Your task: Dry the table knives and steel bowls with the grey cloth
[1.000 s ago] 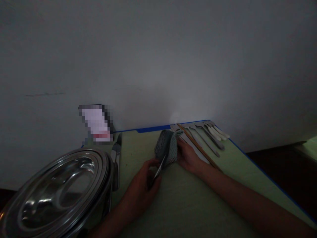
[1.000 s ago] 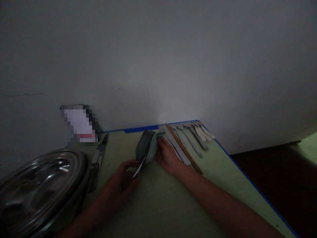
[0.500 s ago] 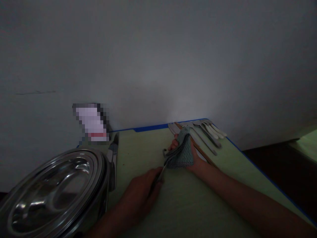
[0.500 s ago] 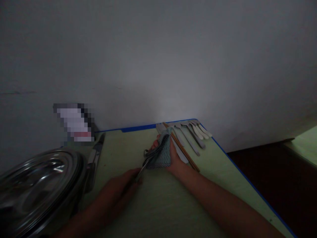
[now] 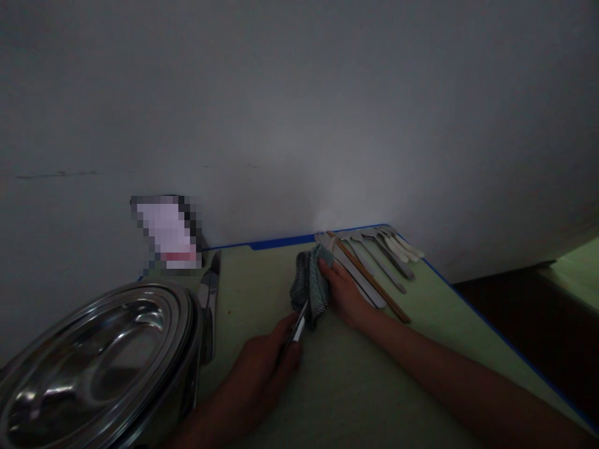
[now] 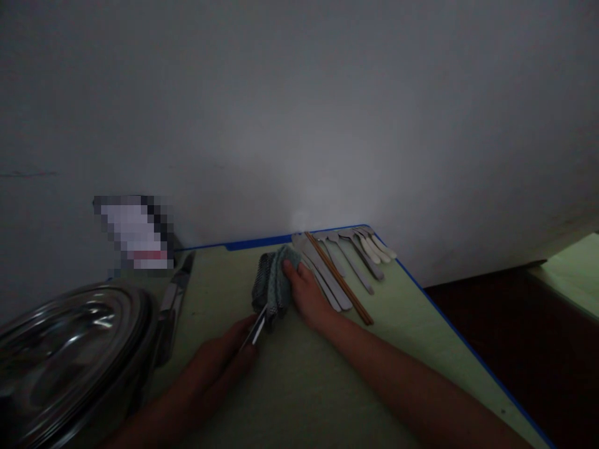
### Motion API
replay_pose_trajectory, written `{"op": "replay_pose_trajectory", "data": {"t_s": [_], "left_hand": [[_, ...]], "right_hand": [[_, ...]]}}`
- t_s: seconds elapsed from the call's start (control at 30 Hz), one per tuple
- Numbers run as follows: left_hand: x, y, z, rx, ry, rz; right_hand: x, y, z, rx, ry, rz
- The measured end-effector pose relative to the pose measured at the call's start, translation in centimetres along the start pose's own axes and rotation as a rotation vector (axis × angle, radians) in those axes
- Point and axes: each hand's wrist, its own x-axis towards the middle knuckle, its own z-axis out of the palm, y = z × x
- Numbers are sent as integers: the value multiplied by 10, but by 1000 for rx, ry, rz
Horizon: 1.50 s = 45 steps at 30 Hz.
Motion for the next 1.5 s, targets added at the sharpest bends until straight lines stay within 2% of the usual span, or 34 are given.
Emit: {"op": "replay_pose_trajectory", "data": {"t_s": [0.13, 0.27, 0.53, 0.73, 0.8, 0.9, 1.17, 1.27, 1.4, 1.5], "left_hand": [[1, 5, -3, -57, 56, 22], [1, 6, -4, -122, 79, 8], [2, -3, -7, -215, 191, -61], [10, 7, -10, -178, 91, -91], [11, 10, -12, -200, 64, -95], [12, 9, -13, -170, -6, -97], [3, 8, -2, 318, -64, 51], [0, 11, -5, 315, -93, 68], [-2, 9, -6, 230, -41, 60], [-2, 4, -5, 145, -51, 63]], "right_hand": [[2, -4, 2, 188, 6, 78], [0, -5, 4, 133, 22, -14], [0, -5, 4, 115, -69, -25], [1, -3, 4, 133, -67, 68], [2, -1, 3, 127, 19, 80], [2, 2, 1, 92, 180, 21], [6, 0, -1, 128, 365, -46], [4, -1, -2, 78, 326, -74], [2, -1, -3, 19, 256, -128], [2, -1, -3, 3, 237, -143]]}}
